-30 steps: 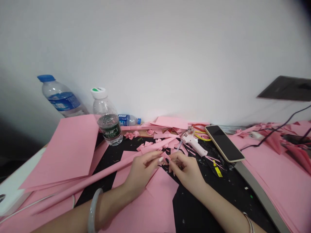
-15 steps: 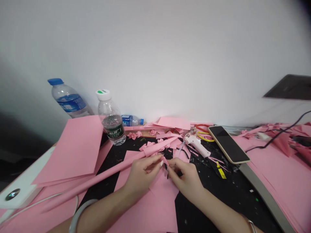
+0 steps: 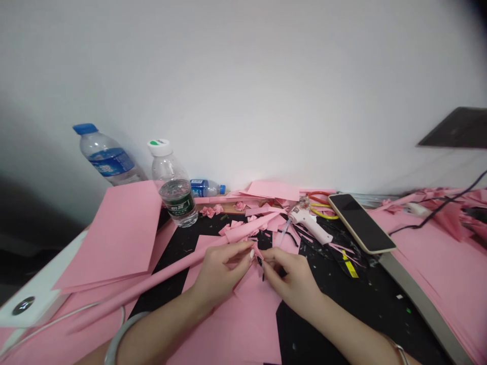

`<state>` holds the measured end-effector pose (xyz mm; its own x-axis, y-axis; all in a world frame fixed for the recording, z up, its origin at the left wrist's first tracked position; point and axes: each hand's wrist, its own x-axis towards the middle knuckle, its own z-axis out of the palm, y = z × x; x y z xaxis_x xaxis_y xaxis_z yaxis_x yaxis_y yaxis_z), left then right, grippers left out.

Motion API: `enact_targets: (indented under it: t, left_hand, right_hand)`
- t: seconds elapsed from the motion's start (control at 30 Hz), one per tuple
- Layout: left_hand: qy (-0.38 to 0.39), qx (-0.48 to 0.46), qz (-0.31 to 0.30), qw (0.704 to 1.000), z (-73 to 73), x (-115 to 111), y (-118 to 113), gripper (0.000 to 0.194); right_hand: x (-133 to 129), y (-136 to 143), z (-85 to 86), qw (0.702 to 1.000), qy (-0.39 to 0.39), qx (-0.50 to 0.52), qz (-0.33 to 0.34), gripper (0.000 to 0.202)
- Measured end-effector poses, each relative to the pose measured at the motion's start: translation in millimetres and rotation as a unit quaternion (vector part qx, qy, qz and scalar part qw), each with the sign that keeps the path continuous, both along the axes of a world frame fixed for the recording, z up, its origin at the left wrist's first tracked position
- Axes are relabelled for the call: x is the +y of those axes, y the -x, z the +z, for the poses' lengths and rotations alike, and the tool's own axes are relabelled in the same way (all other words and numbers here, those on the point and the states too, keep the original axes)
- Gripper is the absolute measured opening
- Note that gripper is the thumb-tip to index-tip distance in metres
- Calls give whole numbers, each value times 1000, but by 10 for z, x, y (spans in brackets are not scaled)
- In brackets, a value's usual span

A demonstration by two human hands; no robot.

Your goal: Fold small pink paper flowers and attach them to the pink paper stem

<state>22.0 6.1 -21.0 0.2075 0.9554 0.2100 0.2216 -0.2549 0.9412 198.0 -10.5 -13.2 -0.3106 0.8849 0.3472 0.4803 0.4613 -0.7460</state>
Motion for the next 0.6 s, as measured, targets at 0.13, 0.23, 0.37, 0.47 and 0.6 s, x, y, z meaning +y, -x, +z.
enact_targets:
  t: [0.13,0.23,0.37,0.47,0.6]
  left_hand:
    - [-33,15,-8,999,-10,-4,-2,30]
    - [-35,21,-7,999,-16,-9,5,33]
    - [-15,17,8,1000,-23,-6,14,31]
    - [18,-9,9,1000,-17,-7,14,31]
    - [44,-48,20,998,11,-20,9,26]
  right_hand:
    - [1,-4,1,1000,-11,-8,8,16]
    - [-1,-4,6,1000,-9,-7,6,16]
    - [3,2,-1,1000,12,-5,3,16]
    - [9,6,-10,1000,15,-7,-1,16]
    - [9,10,3,1000,15,-14,1,15]
